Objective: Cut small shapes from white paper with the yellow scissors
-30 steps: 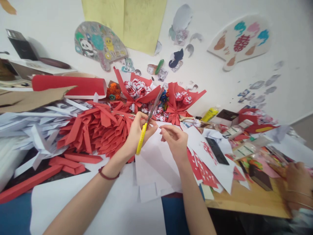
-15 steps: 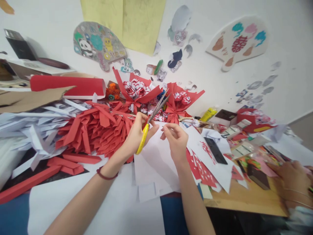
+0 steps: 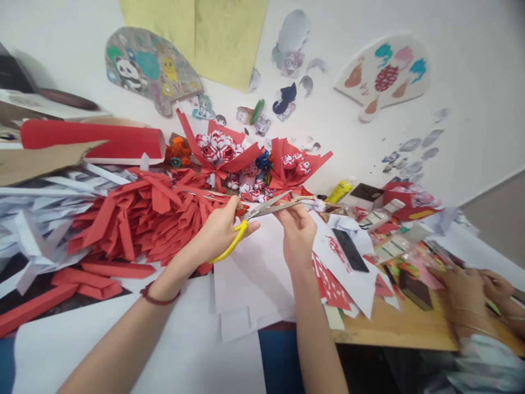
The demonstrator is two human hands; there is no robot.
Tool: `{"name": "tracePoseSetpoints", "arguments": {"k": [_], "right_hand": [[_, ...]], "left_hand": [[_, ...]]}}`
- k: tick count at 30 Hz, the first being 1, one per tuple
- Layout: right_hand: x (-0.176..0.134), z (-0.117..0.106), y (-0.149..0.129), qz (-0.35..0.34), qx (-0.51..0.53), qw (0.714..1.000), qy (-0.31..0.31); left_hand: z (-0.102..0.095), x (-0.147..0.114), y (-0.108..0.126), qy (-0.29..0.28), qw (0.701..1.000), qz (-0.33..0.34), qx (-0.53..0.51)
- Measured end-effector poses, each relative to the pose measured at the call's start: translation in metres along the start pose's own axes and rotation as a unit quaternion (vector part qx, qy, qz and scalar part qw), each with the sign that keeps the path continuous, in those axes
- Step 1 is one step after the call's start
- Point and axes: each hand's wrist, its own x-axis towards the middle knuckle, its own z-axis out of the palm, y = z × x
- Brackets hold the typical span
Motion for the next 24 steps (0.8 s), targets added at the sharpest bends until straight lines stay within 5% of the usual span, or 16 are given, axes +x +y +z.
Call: {"name": "tracePoseSetpoints", "arguments": {"k": [24], "right_hand": [[-0.0030, 0.0037, -0.0010, -0.034, -0.023, 0.999, 0.029]], "left_hand": [[0.0012, 0.0008, -0.0005, 0.014, 0.999, 0.029, 0.007]]}}
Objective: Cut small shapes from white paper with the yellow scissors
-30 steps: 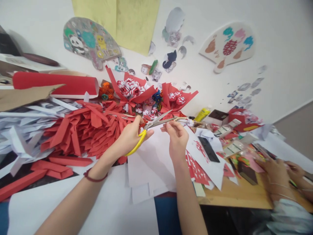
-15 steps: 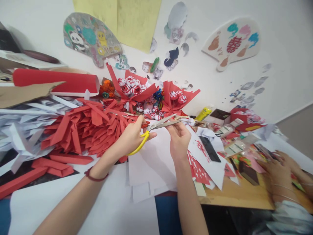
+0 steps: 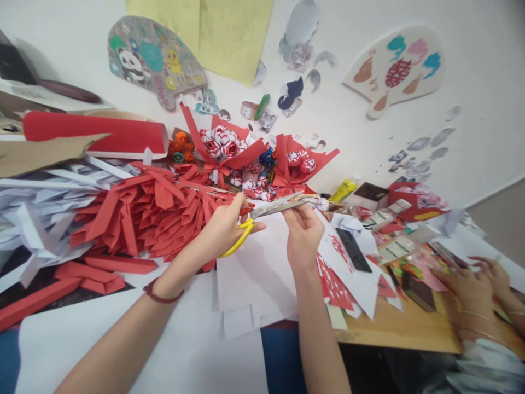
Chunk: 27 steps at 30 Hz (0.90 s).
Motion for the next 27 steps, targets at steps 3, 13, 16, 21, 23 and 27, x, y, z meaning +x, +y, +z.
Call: {"name": "tracePoseSetpoints", "arguments": {"k": [3, 13, 16, 21, 23, 27], "right_hand": [[0.0004, 0.0002, -0.0005, -0.001, -0.003, 1.000, 0.000], [-0.0002, 0.0001, -0.0020, -0.002, -0.017, 1.000, 0.001], [-0.0004, 0.0004, -0.0021, -0.004, -0.023, 1.000, 0.003], [-0.0009, 0.0010, -0.0019, -0.004, -0.027, 1.000, 0.008], [-0.0014, 0.0012, -0.0021, -0.001, -0.025, 1.000, 0.009], [-0.0019, 0.0017, -0.0025, 0.007, -0.031, 0.999, 0.010]], "left_hand": [[0.0001, 0.0001, 0.0006, -0.005, 1.000, -0.006, -0.007], [-0.0008, -0.0002, 0.0011, -0.006, 1.000, -0.013, -0.017], [0.0001, -0.0002, 0.0017, -0.006, 1.000, -0.013, -0.015], [0.0007, -0.0007, 0.0024, -0.007, 1.000, -0.008, -0.015], [0.0004, -0.0009, 0.0026, -0.008, 1.000, -0.008, -0.016], [-0.0001, -0.0006, 0.0029, -0.008, 1.000, -0.009, -0.014]]}}
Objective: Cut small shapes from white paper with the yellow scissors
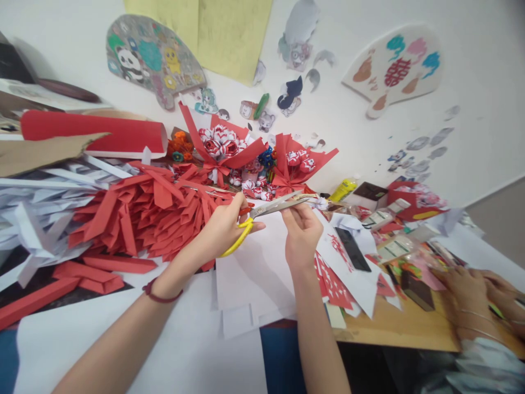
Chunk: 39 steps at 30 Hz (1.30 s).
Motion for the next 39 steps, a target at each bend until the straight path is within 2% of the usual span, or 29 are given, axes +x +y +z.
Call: {"name": "tracePoseSetpoints", "arguments": {"k": [13, 24, 39], "right_hand": [[0.000, 0.003, 0.001, -0.003, 0.026, 1.000, 0.013], [-0.003, 0.008, 0.003, 0.043, 0.062, 0.997, 0.027], [-0.006, 0.016, 0.000, 0.065, 0.126, 0.989, 0.028]], "left_hand": [[0.003, 0.000, 0.000, 0.006, 1.000, -0.003, 0.001], [0.007, 0.000, 0.005, 0.017, 1.000, -0.012, -0.024], [0.014, -0.003, 0.005, 0.021, 0.998, -0.027, -0.045]]}}
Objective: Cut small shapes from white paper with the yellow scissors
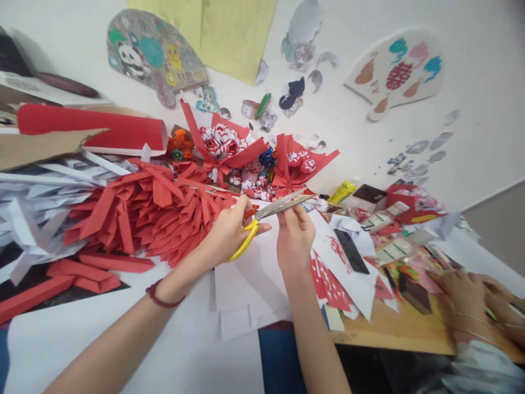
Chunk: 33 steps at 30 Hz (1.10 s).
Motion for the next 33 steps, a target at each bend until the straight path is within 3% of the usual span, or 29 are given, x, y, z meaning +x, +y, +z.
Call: {"name": "tracePoseSetpoints", "arguments": {"k": [33], "right_hand": [[0.0030, -0.0062, 0.0036, -0.013, -0.014, 0.999, 0.031]], "left_hand": [[0.0009, -0.0014, 0.0011, -0.003, 1.000, -0.021, 0.001]]}}
